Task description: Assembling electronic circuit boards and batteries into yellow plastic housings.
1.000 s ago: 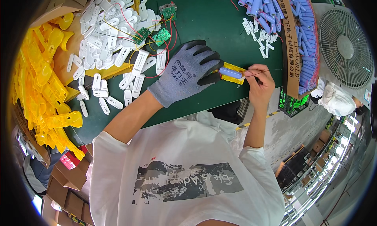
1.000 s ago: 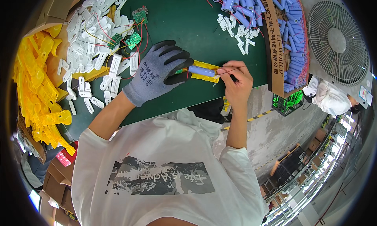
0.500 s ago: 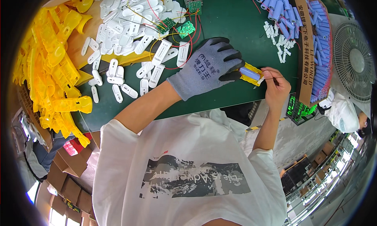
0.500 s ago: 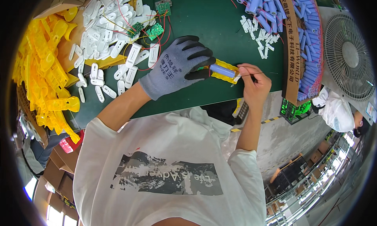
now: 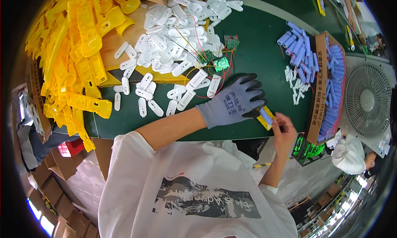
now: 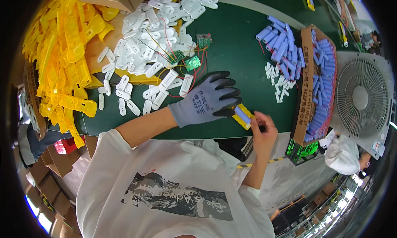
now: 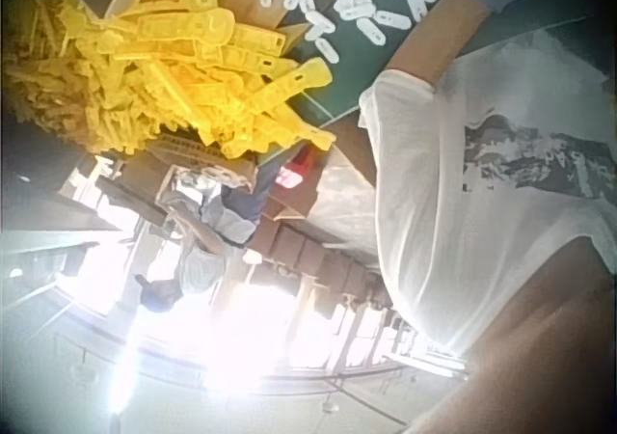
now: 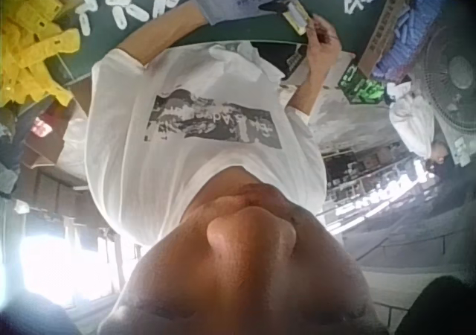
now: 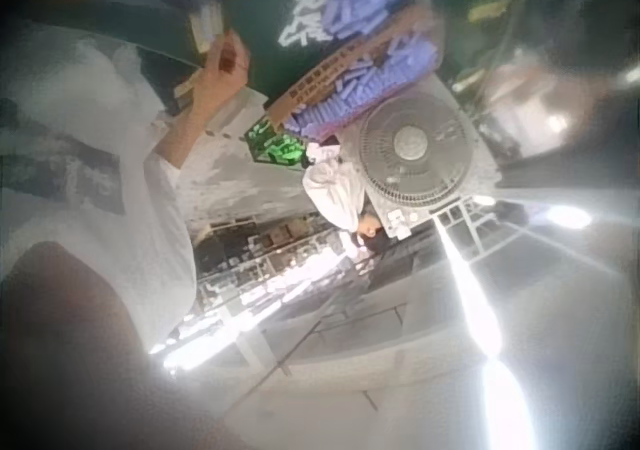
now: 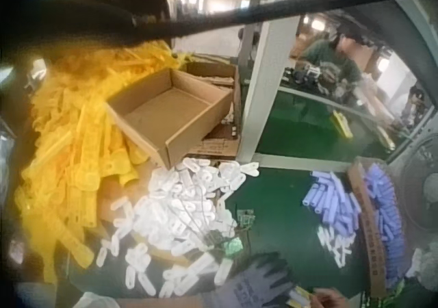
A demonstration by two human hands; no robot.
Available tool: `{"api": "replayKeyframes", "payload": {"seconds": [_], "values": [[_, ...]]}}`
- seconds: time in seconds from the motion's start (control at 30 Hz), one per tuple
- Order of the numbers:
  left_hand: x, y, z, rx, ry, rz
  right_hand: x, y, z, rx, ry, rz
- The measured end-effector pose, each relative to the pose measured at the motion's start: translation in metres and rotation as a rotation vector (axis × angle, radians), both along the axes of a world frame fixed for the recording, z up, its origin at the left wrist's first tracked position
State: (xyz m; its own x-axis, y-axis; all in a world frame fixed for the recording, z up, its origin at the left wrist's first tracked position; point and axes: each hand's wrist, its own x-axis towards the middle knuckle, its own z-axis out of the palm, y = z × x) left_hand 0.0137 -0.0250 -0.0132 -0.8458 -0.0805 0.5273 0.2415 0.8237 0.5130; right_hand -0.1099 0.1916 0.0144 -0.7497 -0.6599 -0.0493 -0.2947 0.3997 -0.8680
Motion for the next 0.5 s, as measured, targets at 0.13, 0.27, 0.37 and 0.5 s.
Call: {"api": "replayKeyframes", "payload": {"seconds": [0.13,0.27,0.37,0.5], "values": [[0.000,0.004,0.004,0.007,0.054,0.172,0.037,0.009,0.007,0.168,0.109,-0.035],[0.001,-0.004,0.004,0.036,-0.048,0.158,0.045,-0.016,0.027,0.175,0.169,0.474],[0.003,-0.006,0.002,-0.011,-0.094,0.146,-0.004,-0.041,0.038,0.315,-0.068,0.457],[0.001,-0.007,0.006,0.046,-0.095,0.134,-0.062,-0.139,0.043,0.024,0.258,0.222]]}}
